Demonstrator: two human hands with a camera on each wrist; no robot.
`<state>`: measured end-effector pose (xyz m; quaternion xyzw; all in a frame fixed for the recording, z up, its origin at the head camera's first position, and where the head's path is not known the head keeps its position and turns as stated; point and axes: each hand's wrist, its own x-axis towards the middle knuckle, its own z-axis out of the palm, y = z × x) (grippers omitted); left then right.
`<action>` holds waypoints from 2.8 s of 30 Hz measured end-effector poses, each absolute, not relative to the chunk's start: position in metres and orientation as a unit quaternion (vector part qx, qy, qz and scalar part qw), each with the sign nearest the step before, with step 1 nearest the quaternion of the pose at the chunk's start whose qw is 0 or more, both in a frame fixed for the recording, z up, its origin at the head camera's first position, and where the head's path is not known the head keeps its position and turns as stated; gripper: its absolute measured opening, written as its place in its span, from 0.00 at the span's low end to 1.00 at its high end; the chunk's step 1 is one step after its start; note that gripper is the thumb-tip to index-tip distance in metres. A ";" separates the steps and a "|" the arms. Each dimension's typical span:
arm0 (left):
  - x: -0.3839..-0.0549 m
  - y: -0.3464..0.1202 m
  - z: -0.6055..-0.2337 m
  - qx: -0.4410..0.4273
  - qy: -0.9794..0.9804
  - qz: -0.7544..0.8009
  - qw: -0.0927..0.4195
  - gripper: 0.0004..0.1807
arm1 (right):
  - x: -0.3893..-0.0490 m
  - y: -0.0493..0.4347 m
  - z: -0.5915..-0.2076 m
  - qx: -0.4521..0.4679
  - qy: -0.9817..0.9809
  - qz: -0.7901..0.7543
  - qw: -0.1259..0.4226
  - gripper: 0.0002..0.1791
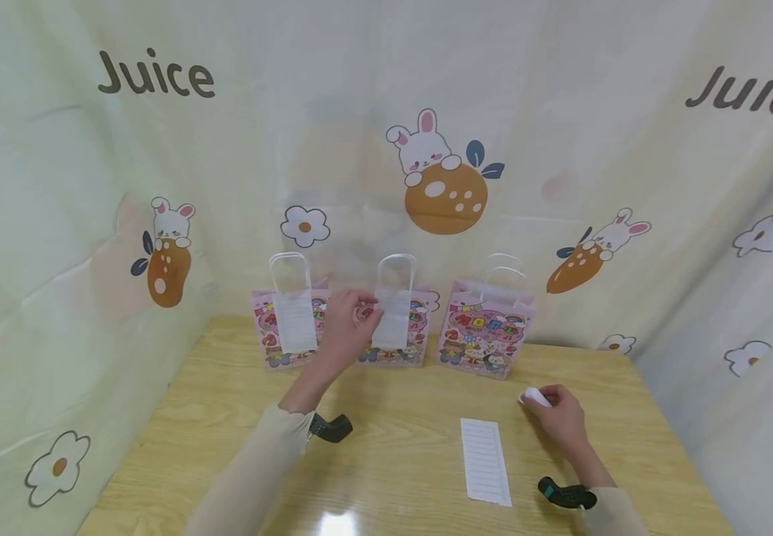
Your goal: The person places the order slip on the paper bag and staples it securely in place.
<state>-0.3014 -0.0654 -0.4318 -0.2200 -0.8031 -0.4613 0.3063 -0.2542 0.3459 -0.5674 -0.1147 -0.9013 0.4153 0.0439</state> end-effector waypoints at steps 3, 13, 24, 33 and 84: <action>-0.290 -0.070 -0.442 -0.220 -0.806 -0.476 0.276 0.05 | -0.249 0.348 -0.568 -0.120 -0.905 0.405 0.043 0.28; -0.254 -0.087 -0.496 -0.213 -0.845 -0.462 0.164 0.01 | -0.240 0.357 -0.571 -0.123 -0.911 0.390 0.044 0.29; -0.233 -0.085 -0.545 -0.215 -0.853 -0.473 0.036 0.05 | -0.235 0.361 -0.567 -0.124 -0.915 0.383 0.030 0.29; -0.217 -0.071 -0.568 -0.194 -0.851 -0.488 -0.019 0.06 | -0.232 0.361 -0.567 -0.115 -0.915 0.386 0.025 0.30; -0.326 0.069 -0.476 -0.153 -0.848 -0.493 0.119 0.13 | -0.216 0.288 -0.569 -0.027 -0.918 0.396 0.024 0.17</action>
